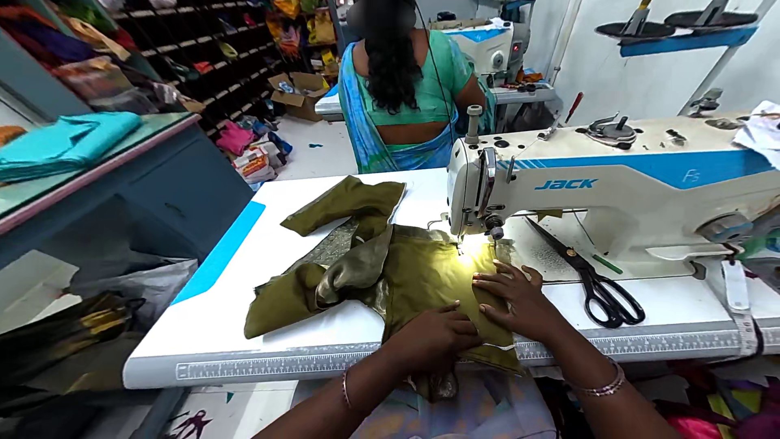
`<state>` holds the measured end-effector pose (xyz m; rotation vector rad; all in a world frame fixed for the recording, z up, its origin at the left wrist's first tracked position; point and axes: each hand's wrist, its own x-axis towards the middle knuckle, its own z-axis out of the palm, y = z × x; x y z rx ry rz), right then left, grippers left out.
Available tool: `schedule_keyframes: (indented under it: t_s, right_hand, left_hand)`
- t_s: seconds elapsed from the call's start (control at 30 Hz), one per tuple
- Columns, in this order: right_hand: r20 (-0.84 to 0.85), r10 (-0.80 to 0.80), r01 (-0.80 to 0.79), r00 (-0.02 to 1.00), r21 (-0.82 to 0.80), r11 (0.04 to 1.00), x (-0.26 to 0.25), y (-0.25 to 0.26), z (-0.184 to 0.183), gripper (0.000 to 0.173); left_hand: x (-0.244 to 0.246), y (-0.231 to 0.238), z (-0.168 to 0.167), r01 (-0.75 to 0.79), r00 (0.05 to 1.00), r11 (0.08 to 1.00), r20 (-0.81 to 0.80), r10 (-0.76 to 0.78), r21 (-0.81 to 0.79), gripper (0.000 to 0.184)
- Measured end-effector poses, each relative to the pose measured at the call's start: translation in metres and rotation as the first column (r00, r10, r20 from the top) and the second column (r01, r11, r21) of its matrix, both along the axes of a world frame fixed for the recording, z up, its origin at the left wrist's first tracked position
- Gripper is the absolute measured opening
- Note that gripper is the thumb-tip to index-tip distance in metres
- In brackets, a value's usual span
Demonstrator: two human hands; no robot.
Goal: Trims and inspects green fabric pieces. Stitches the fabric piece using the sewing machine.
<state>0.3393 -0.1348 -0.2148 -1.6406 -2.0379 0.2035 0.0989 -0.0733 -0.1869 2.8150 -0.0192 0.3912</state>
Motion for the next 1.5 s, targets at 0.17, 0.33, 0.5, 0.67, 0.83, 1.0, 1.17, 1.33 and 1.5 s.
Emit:
schedule_keyframes:
  t_s: [0.17,0.33,0.5,0.67,0.83,1.0,1.17,1.33,1.5]
  right_hand:
    - [-0.033,0.010,-0.009,0.999,0.041,0.999,0.000,0.000,-0.001,0.034]
    - [-0.085,0.021,-0.015,0.996,0.065,0.998,0.001,0.000,-0.001,0.026]
    - [-0.101,0.001,0.009,0.995,0.092,0.996,0.001,0.000,-0.003,0.022]
    - [-0.143,-0.052,0.069,0.988,0.116,0.991,0.001,0.001,-0.004,0.021]
    - [-0.226,0.006,0.037,0.974,0.184,0.982,0.007,-0.002,-0.006,0.031]
    - [-0.161,0.051,-0.022,0.986,0.178,0.984,0.006,-0.003,-0.006,0.030]
    - [-0.109,-0.012,0.033,0.994,0.194,0.981,0.003,-0.002,-0.008,0.032]
    - [-0.070,-0.062,0.074,0.996,0.184,0.980,0.000,0.000,-0.007,0.033]
    - [-0.041,-0.119,0.123,0.992,0.148,0.981,-0.003,0.001,-0.006,0.035]
  left_hand:
    - [0.006,0.017,0.006,0.008,0.998,0.999,-0.060,-0.010,-0.032,0.025]
    - [0.016,0.005,0.030,-0.169,0.937,0.986,-0.312,0.160,-0.003,0.025]
    - [0.022,-0.006,0.037,-0.206,0.886,0.965,-0.389,0.254,0.161,0.023]
    - [0.023,-0.003,0.034,-0.198,0.889,0.953,-0.368,0.273,0.229,0.023]
    - [0.026,0.008,0.034,-0.196,0.888,0.946,-0.363,0.282,0.257,0.025]
    - [0.031,0.019,0.035,-0.200,0.902,0.949,-0.332,0.276,0.245,0.027]
    - [0.036,0.019,0.034,-0.230,0.879,0.921,-0.338,0.336,0.316,0.028]
    - [0.040,0.016,0.032,-0.307,0.858,0.894,-0.310,0.409,0.327,0.026]
    - [0.041,0.027,0.028,-0.290,0.884,0.878,-0.244,0.398,0.382,0.023]
